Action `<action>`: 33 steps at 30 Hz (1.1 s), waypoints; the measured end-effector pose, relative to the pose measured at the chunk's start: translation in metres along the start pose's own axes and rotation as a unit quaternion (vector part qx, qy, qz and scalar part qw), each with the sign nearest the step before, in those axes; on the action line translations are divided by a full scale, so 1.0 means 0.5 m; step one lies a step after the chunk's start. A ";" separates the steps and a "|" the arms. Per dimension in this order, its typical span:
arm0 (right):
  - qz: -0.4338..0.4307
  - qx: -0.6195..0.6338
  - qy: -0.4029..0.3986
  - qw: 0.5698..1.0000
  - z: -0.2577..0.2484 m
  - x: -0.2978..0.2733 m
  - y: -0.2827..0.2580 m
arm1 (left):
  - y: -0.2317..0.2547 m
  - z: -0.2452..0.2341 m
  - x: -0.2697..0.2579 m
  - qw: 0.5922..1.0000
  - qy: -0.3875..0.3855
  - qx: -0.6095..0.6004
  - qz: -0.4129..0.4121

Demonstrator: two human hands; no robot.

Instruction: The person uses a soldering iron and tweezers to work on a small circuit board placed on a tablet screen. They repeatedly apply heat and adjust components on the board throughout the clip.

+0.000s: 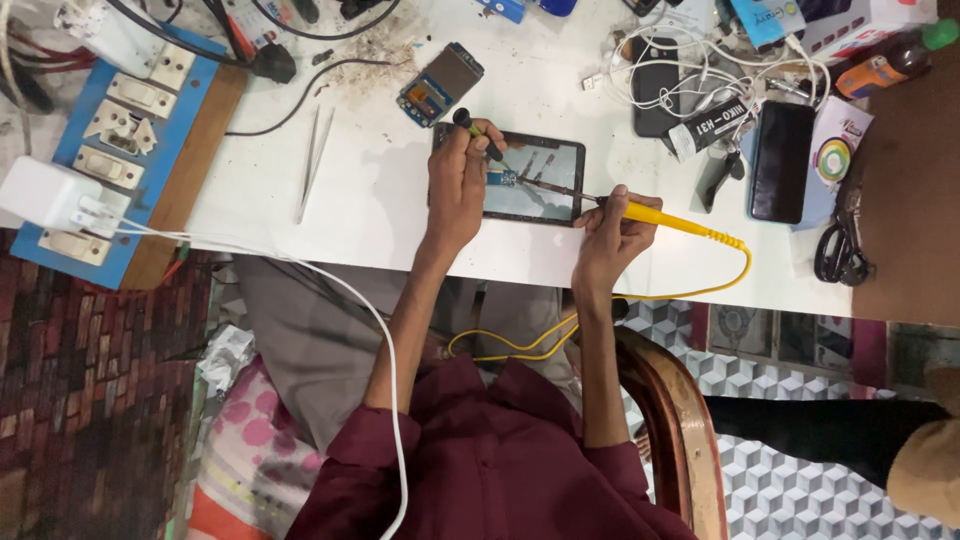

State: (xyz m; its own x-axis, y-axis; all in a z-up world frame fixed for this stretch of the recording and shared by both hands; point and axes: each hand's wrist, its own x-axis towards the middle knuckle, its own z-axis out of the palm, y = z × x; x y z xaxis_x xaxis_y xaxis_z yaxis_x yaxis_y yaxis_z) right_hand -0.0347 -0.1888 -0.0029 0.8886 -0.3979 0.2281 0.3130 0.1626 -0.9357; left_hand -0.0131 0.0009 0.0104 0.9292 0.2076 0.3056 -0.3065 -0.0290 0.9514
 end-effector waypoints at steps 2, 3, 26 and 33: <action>-0.007 0.001 -0.006 1.000 0.000 -0.001 -0.002 | 0.004 0.000 0.005 0.998 0.004 -0.062 -0.019; -0.007 0.003 -0.005 1.000 0.003 0.000 -0.001 | 0.010 0.000 0.008 0.995 0.005 -0.094 -0.027; -0.010 0.019 0.031 0.999 -0.013 -0.005 0.004 | 0.104 -0.233 -0.084 0.759 -0.016 0.638 0.129; -0.010 0.028 0.033 0.999 -0.014 -0.004 0.010 | 0.108 -0.255 -0.122 0.744 0.103 0.660 0.006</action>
State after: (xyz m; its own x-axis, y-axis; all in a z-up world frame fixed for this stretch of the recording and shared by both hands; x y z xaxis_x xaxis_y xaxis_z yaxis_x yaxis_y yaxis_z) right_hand -0.0373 -0.1933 -0.0101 0.8589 -0.4594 0.2264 0.3501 0.2038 -0.9143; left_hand -0.1124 0.1116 0.0386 0.8349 0.3412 0.4319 0.2819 -0.9390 0.1968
